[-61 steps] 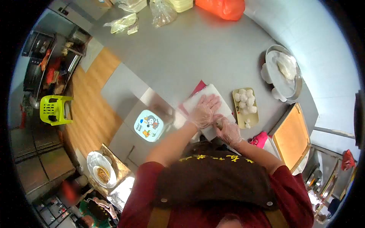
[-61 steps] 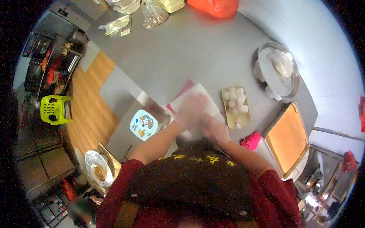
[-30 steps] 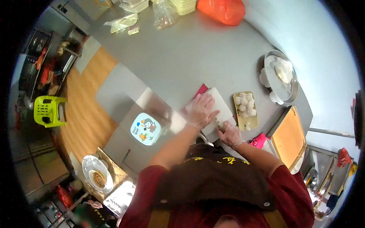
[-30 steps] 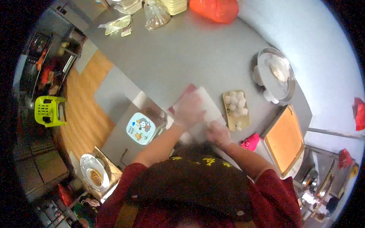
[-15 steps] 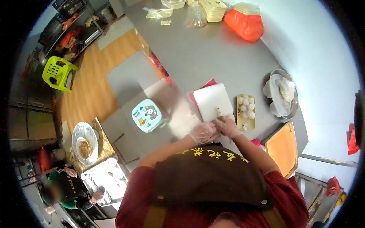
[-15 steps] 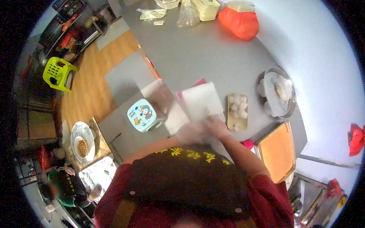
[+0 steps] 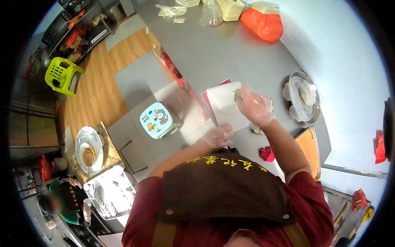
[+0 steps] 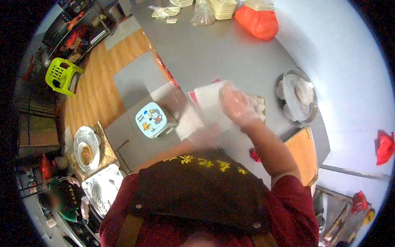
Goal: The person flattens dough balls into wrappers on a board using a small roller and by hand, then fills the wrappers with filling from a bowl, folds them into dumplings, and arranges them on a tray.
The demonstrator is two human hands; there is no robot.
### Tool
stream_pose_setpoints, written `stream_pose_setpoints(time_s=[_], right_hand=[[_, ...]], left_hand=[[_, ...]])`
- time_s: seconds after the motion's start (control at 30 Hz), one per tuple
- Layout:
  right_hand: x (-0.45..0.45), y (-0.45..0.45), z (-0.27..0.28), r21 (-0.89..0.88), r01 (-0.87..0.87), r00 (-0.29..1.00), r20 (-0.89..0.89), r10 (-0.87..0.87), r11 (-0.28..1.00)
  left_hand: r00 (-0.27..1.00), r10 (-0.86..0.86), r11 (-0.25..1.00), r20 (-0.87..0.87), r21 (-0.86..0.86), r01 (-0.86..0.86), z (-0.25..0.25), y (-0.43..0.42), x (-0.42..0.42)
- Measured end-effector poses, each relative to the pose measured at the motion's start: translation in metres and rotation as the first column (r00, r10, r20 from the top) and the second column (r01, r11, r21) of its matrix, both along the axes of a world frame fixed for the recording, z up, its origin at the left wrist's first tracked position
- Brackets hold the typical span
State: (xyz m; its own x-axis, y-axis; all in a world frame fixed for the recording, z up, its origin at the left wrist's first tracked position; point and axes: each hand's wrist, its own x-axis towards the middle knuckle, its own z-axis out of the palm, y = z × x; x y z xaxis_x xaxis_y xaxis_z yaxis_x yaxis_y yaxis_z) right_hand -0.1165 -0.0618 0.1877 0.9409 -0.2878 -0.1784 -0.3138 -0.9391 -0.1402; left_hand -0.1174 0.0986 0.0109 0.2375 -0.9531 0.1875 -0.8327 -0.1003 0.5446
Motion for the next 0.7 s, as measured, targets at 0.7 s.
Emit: stream_pose_setpoints(time_s=[0.7], right_hand=[[0.105,-0.022,0.026,-0.155,-0.036,0.978,-0.211,0.002,0.987]], left_hand=[[0.12,0.851,0.345,-0.511,0.371,-0.862,0.024,-0.068,0.068]])
